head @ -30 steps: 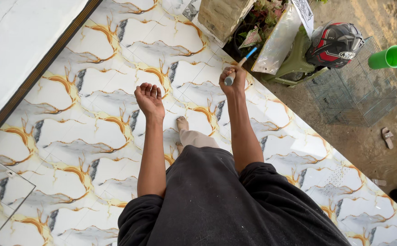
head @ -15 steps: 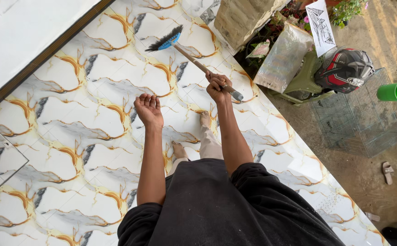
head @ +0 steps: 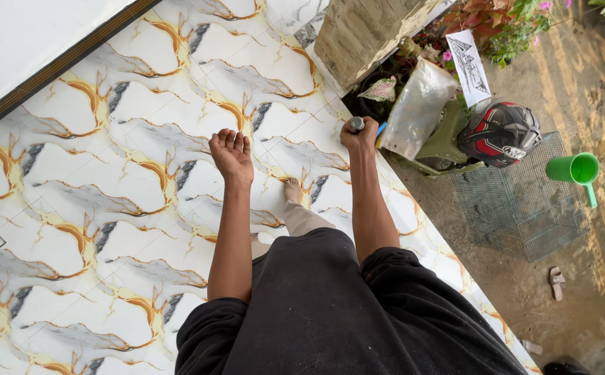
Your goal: The person sweeps debris across the tiled floor using a broom by hand.
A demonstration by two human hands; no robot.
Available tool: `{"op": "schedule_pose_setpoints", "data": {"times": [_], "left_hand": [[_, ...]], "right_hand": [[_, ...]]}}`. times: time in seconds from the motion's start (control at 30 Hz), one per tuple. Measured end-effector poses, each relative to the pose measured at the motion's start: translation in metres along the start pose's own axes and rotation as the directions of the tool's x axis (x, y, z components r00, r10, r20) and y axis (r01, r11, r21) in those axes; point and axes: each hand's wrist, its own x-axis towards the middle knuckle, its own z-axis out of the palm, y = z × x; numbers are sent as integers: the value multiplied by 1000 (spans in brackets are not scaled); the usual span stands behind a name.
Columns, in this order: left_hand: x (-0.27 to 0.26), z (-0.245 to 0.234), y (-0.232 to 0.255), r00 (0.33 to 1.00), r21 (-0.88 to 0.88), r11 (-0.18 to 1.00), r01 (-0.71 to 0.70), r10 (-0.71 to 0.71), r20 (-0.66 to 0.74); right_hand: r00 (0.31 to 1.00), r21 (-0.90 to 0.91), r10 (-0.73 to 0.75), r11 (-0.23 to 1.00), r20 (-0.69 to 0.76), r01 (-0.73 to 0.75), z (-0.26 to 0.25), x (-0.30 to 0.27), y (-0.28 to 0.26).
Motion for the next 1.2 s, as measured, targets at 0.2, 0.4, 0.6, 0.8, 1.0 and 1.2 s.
{"op": "schedule_pose_setpoints", "data": {"times": [0.2,0.4,0.6,0.8,1.0,1.2], "left_hand": [[-23,-27,34,997,-60,996,-65,67,34],[-76,-100,99,972,-88,968,-236,232,-45],[-153,-115,124,806,157,824,-545,463,370],[-208,-87,112,411,341,281,-897,247,878],[-181,-122,41,667,460,600,-655,172,725],[-210,-103,-4,717,486,739,-468,-5,698]], "right_hand": [[981,-152,147,980,129,-127,15,-97,66],[886,-330,400,890,234,-315,28,-199,155],[677,-373,653,754,340,-540,4,-231,240],[542,-173,783,605,305,-777,-44,-209,317],[549,-197,819,573,166,-795,-103,-193,294],[790,-335,614,743,-5,-579,-146,-165,183]]}}
